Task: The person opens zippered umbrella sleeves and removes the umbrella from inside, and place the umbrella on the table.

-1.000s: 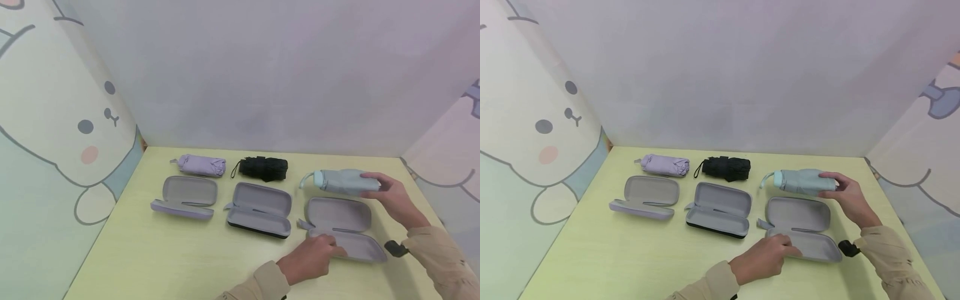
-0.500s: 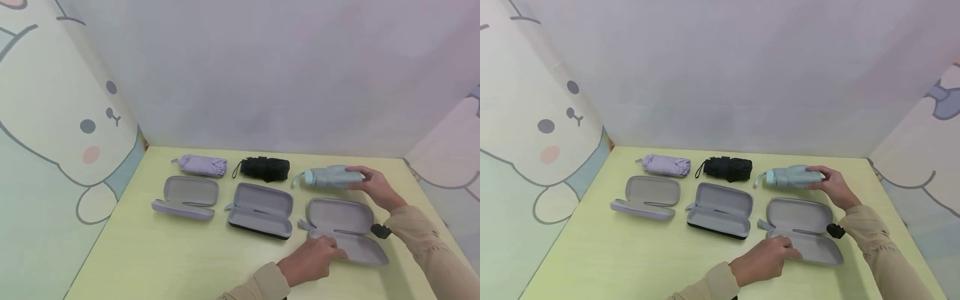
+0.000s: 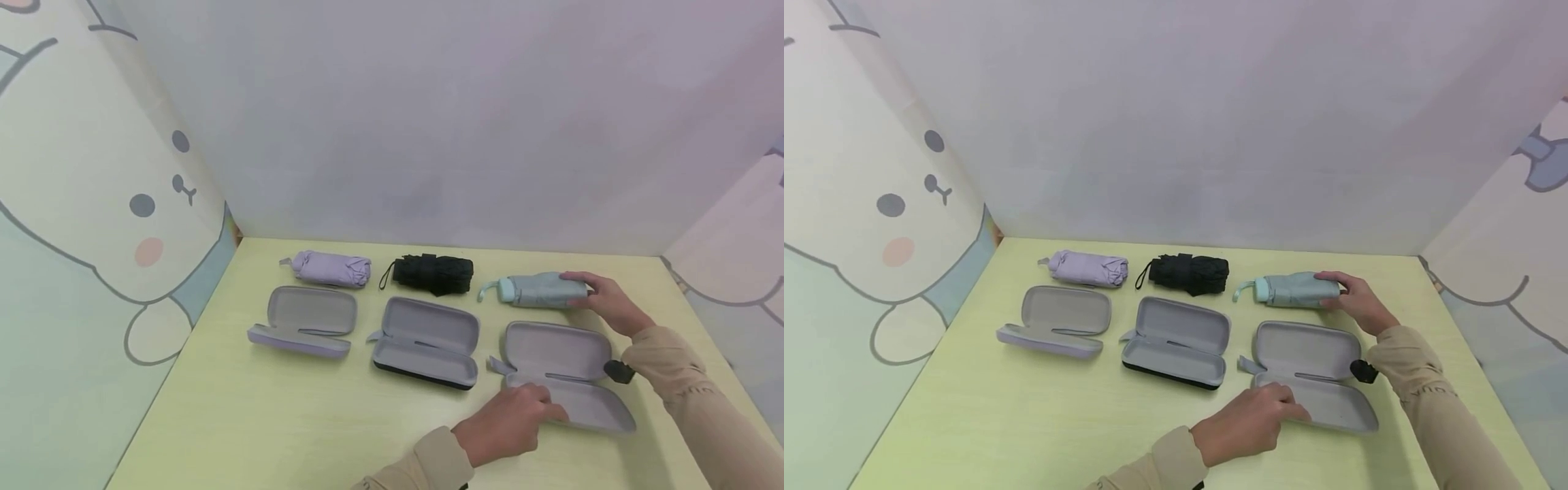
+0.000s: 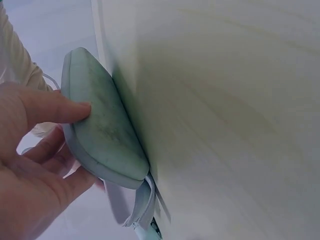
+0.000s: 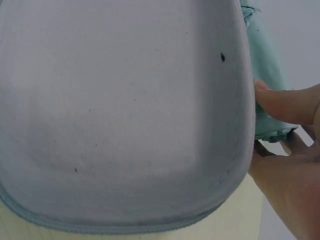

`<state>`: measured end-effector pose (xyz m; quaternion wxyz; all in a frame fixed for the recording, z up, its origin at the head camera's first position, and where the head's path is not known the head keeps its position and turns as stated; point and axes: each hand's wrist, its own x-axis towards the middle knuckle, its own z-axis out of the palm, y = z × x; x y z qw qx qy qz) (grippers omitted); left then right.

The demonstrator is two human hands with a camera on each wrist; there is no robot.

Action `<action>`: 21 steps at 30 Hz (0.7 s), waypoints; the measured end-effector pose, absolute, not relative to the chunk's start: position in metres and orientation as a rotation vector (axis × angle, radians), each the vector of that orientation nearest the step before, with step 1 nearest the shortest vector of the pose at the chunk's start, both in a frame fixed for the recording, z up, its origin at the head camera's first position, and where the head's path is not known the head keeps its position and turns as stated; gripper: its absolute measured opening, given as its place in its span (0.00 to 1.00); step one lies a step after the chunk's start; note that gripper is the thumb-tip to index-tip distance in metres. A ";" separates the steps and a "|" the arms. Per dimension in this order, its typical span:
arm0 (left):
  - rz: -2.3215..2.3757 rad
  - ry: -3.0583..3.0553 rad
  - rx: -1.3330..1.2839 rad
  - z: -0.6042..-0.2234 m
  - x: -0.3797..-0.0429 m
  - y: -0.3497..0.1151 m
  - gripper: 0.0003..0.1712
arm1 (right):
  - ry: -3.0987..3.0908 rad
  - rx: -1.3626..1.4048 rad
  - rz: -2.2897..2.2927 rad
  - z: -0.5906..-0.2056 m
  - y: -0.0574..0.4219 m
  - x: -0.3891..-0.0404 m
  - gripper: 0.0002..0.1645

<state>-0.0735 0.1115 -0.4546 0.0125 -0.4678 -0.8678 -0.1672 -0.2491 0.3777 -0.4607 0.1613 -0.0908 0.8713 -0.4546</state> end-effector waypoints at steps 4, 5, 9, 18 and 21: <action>-0.479 -2.698 -1.425 -0.453 -0.075 0.110 0.26 | 2.507 -0.304 -1.249 -0.459 0.377 -0.250 0.37; -0.465 -2.687 -1.411 -0.452 -0.075 0.110 0.25 | 2.511 -0.313 -1.237 -0.459 0.377 -0.250 0.37; -0.454 -2.622 -1.365 -0.448 -0.078 0.103 0.20 | 2.525 -0.328 -1.206 -0.459 0.379 -0.249 0.41; -0.711 -2.498 -1.196 -0.414 -0.104 0.043 0.18 | 2.605 -0.325 -1.038 -0.444 0.401 -0.227 0.47; -0.724 -2.553 -1.106 -0.403 -0.112 0.015 0.23 | 2.668 -0.333 -0.987 -0.438 0.409 -0.215 0.45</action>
